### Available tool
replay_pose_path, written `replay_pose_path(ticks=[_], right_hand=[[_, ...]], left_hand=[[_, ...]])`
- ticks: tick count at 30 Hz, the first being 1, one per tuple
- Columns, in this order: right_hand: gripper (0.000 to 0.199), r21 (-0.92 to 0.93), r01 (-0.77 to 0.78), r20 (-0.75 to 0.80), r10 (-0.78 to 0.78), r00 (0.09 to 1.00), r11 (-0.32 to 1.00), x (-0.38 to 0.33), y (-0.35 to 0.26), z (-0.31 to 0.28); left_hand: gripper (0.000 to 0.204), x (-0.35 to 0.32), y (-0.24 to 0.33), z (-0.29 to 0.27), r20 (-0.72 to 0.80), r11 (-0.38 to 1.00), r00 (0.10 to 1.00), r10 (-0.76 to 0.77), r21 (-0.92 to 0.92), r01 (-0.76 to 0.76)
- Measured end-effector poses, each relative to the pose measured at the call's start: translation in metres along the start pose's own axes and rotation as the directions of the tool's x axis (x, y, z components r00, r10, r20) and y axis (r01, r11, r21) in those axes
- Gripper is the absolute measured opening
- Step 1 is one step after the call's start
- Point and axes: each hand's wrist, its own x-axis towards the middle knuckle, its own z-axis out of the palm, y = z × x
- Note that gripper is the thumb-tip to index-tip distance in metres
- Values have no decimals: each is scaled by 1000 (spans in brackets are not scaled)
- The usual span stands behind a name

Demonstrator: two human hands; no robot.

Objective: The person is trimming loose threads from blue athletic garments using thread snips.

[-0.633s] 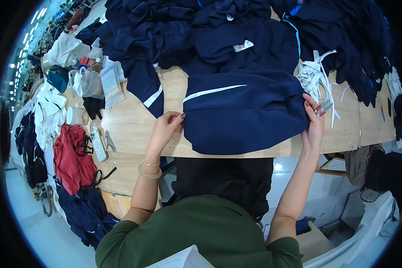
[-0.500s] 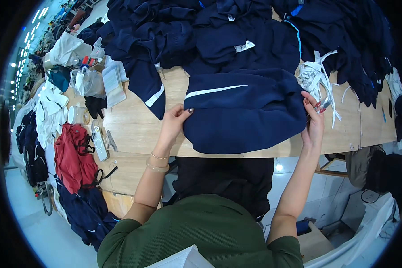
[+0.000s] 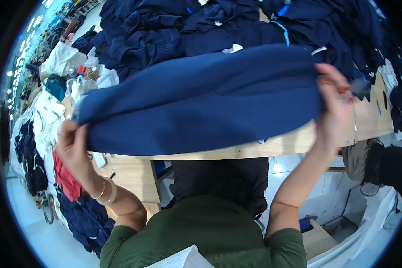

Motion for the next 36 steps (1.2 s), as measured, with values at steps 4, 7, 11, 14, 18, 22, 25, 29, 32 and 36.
replay_pose_path(ticks=[4,7,11,14,18,22,25,29,32,36], right_hand=[[28,120,-320,-34,326,945,940,-31,116,18],[33,223,-396,-63,418,906,891,-49,102,40],[32,214,-415,-112,444,889,885,-53,84,36],[32,241,-415,-121,452,884,877,-56,81,31],[31,237,-416,-106,449,887,878,-64,62,37],[31,252,-400,-46,423,905,881,-69,44,49],[35,316,-411,-20,439,898,855,-73,40,47],[40,423,-446,-16,499,866,788,-76,43,46],[39,415,-460,28,494,869,785,-78,47,42],[36,312,-493,61,501,863,812,-80,49,34]], left_hand=[[18,-28,-98,84,293,975,936,-195,165,151],[17,-46,-128,118,228,946,937,-264,250,206],[15,-48,-134,131,245,931,920,-307,276,237],[16,-48,-121,136,165,920,986,-29,390,-39],[19,-54,-26,168,184,997,980,77,-5,-78],[25,-58,51,207,302,816,775,555,-381,-435],[30,-53,69,251,321,734,706,631,-542,-409],[29,-58,59,265,451,820,766,458,-546,-169],[21,-62,54,272,383,800,772,507,-543,-256],[10,-59,52,273,383,811,754,533,-486,-326]])
